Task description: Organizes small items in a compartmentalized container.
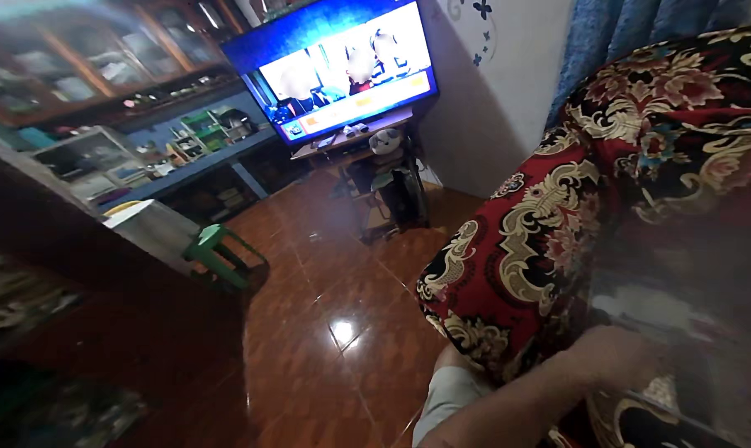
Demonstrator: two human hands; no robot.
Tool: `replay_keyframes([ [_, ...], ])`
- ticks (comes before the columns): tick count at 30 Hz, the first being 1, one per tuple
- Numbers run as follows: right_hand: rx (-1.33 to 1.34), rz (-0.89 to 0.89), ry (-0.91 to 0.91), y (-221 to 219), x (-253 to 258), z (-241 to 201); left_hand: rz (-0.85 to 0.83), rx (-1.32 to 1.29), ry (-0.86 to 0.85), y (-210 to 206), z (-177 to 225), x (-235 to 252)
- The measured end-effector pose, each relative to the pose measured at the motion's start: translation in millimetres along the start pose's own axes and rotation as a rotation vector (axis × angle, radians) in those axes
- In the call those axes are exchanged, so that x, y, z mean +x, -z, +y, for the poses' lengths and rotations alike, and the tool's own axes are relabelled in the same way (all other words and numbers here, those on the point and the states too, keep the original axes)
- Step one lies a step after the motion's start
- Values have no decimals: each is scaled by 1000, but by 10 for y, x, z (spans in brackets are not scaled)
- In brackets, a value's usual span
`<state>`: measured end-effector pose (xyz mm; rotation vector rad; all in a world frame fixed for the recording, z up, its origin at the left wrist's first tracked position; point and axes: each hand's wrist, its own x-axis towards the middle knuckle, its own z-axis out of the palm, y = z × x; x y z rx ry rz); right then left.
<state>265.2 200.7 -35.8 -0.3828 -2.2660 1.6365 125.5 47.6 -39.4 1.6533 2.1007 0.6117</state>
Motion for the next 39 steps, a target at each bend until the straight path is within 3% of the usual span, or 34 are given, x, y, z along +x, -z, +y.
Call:
replay_keyframes([
  [2,84,-102,1,-183,92,373,-35,66,2,-16,77,40],
  [5,-21,-86,57,-401,253,1185,-123,106,93,-23,144,85],
  [9,-127,-51,-148,-465,296,1032,-180,97,58,-89,17,158],
  [12,-236,-48,-236,-427,239,470,-147,11,49,-3,23,142],
  [13,-223,-53,-184,-399,221,450,-150,-38,60,36,23,137],
  [15,-124,149,218,-495,268,1022,-152,-124,44,15,-96,163],
  [16,-47,-6,-125,-381,205,701,-153,-157,36,40,-130,157],
  [17,51,-47,-422,-337,228,413,-170,-166,40,79,-168,143],
  [18,128,-61,-601,-313,261,219,-188,-164,38,103,-219,129],
  [19,185,-74,-656,-288,282,176,-212,-158,38,117,-274,117],
  [23,259,-180,-624,-148,264,82,-278,-112,57,158,-441,56],
  [33,277,-252,-655,-198,295,158,-59,-224,5,247,-522,31],
  [39,370,-287,-650,-384,306,196,-34,-255,-42,288,-394,85],
])
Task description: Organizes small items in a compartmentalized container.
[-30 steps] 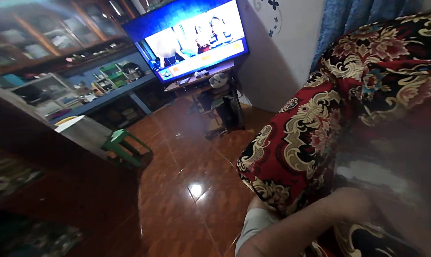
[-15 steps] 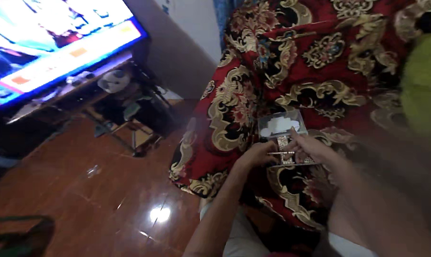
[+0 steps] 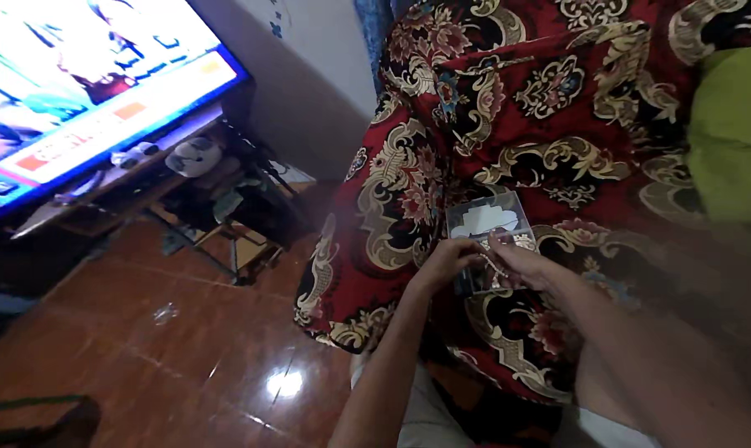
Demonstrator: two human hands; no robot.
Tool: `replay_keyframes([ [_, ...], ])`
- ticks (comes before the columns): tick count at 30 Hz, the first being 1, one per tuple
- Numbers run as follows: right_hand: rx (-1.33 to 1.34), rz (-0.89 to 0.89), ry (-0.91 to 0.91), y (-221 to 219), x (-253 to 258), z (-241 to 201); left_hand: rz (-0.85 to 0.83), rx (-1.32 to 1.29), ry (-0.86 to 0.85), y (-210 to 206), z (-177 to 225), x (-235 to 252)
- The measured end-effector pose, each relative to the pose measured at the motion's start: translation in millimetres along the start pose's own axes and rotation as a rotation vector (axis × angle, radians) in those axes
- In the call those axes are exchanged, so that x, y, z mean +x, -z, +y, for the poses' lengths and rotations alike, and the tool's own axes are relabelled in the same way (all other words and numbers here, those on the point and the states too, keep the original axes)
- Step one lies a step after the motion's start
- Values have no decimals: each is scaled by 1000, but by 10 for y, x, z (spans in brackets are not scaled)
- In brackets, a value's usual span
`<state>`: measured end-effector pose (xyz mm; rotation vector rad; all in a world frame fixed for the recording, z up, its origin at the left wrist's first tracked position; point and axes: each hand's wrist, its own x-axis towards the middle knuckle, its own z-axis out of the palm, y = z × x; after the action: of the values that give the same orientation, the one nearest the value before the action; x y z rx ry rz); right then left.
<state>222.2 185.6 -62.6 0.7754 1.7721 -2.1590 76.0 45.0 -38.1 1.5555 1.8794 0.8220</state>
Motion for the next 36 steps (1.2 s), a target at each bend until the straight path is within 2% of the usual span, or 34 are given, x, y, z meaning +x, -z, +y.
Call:
replay_keyframes([
  [6,-64,-3,29,-19,94,46,17,51,-25,50,50,5],
  [15,-231,39,100,20,99,88,-56,204,2,63,92,13],
  [19,-207,65,122,8,70,66,-85,186,48,115,150,-31],
  [23,-181,14,231,58,137,175,-108,154,65,53,120,-50],
  [27,-234,12,235,62,203,232,-126,162,80,-12,100,-40],
  [33,-227,25,253,60,168,206,-114,226,62,18,92,-26],
  [36,-230,34,233,70,107,150,-17,246,70,57,77,-36],
])
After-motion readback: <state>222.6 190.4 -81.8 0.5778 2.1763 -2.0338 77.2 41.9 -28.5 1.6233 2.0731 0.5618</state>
